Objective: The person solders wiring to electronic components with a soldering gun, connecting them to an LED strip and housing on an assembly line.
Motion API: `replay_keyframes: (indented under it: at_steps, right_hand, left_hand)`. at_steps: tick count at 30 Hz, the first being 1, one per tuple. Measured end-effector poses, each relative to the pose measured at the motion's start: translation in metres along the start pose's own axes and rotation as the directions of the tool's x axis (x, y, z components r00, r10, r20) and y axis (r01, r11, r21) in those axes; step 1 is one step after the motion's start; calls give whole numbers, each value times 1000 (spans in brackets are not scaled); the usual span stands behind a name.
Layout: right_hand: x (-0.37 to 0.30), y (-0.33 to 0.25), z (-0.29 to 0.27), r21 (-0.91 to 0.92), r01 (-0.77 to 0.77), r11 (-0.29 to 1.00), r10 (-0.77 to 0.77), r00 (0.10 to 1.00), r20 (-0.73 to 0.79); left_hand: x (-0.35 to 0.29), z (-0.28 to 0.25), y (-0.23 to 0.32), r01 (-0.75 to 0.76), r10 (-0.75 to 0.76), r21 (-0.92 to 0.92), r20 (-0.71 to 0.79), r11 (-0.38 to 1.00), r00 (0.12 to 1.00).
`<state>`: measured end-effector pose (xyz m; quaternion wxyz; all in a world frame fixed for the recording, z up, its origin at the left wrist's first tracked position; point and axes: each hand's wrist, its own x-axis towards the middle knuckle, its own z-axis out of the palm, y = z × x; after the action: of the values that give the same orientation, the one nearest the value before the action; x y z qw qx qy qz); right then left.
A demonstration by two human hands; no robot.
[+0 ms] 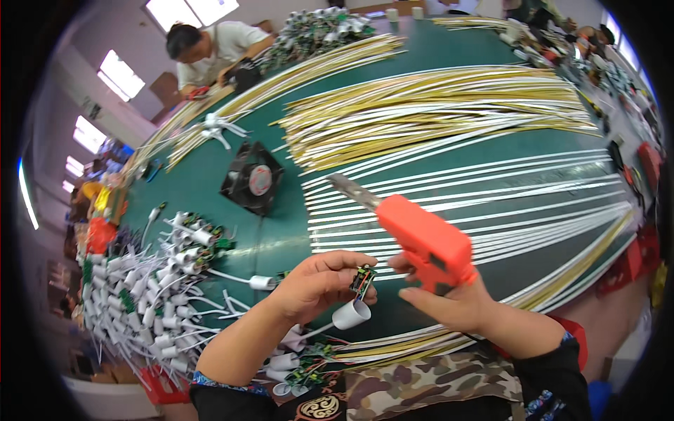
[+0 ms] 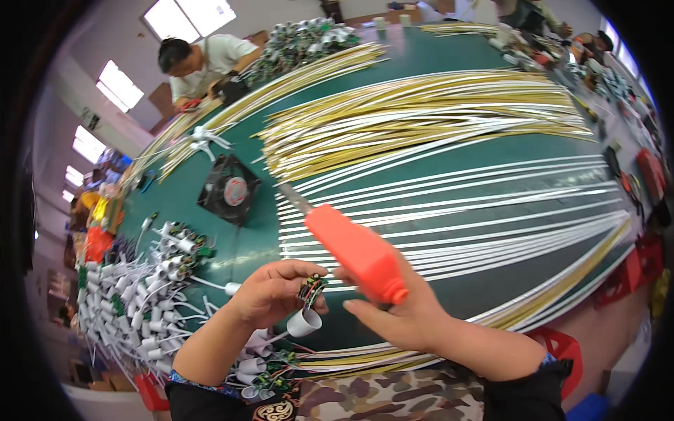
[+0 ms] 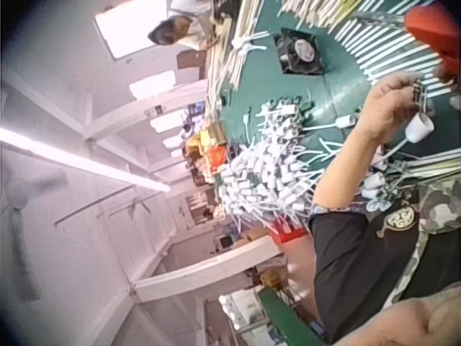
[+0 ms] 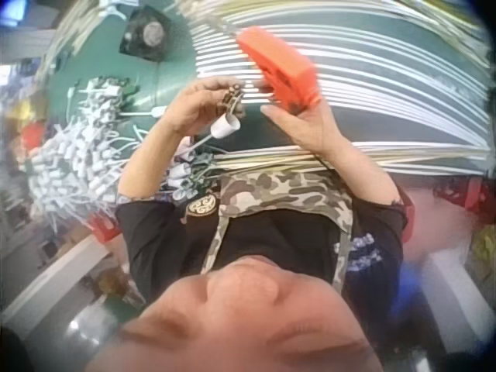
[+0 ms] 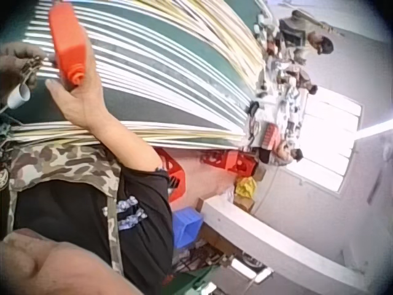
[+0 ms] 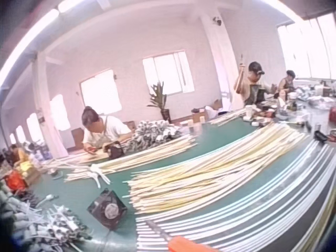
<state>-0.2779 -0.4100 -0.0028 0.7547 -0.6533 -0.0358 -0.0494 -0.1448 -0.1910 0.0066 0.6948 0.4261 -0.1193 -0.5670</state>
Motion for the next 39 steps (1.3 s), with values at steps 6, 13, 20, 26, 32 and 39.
replay_keyframes:
  at_steps: [6,13,20,26,32,39]
  right_hand:
    - [4,8,-4,-394,306,867,-310,949,57]
    - [5,22,-9,-385,392,835,-384,918,101]
    - [9,13,-15,-471,448,760,-434,889,144]
    - [15,8,-21,-433,493,755,-408,869,279]
    - [3,14,-16,-260,203,944,-182,978,102]
    - [7,7,-14,303,-161,939,185,981,-52]
  left_hand:
    - [24,20,-9,21,-16,-51,89,999,996]
    - [30,20,-21,-18,11,91,78,996,997]
    - [27,19,-19,47,-44,-29,106,998,993]
    - [30,12,-29,52,-52,15,62,999,997]
    - [28,20,-26,82,-86,49,93,995,992]
    - [25,37,-16,55,-61,71,85,996,995]
